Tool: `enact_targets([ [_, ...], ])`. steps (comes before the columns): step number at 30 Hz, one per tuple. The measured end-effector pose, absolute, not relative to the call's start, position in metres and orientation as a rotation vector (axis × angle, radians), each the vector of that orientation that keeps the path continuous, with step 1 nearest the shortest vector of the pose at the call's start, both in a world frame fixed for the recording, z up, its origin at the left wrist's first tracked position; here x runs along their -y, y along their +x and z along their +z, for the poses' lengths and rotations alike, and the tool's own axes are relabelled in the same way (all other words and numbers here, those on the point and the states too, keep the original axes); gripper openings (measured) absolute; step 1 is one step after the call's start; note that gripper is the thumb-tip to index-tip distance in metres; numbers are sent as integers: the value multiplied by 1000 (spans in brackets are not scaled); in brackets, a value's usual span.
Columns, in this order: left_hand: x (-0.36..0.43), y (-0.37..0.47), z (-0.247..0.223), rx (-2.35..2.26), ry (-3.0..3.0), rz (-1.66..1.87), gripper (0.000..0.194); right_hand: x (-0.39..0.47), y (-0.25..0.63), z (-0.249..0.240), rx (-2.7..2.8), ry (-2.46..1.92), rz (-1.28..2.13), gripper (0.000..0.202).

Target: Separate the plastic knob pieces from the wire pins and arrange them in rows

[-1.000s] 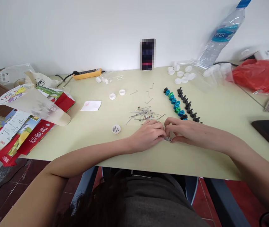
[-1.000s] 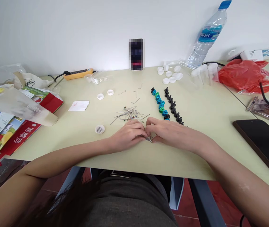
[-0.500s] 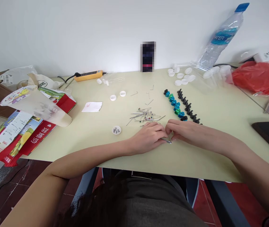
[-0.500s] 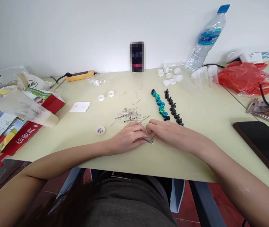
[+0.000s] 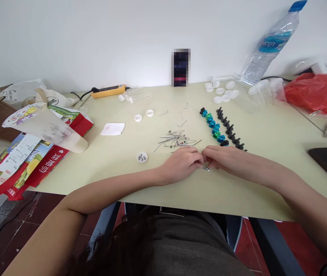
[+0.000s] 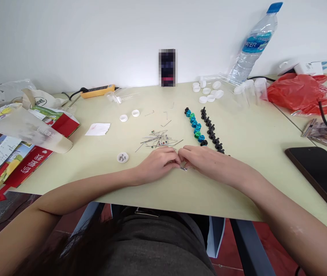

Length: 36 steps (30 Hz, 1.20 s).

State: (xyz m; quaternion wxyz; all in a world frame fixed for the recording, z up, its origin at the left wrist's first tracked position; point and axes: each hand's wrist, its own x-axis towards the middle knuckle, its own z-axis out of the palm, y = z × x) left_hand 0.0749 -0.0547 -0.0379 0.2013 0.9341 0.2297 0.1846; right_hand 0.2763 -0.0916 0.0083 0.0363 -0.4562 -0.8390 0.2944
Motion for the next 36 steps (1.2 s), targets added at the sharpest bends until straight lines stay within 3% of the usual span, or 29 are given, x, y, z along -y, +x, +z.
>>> enact_targets([
  [9,54,77,-34,-722,2472,560,9,91,279,3,2594,-1390,786,17],
  [17,54,74,-33,-696,2562,553,16,93,276,9,2596,-1420,749,17],
  [25,8,39,15,-991,2547,830,19,92,272,10,2659,-1402,746,18],
  [31,-53,35,4,-1143,2718,530,17,94,272,19,2600,-1469,835,22],
  [36,-72,69,-15,-1086,2837,312,13,95,272,20,2636,-1406,679,25],
])
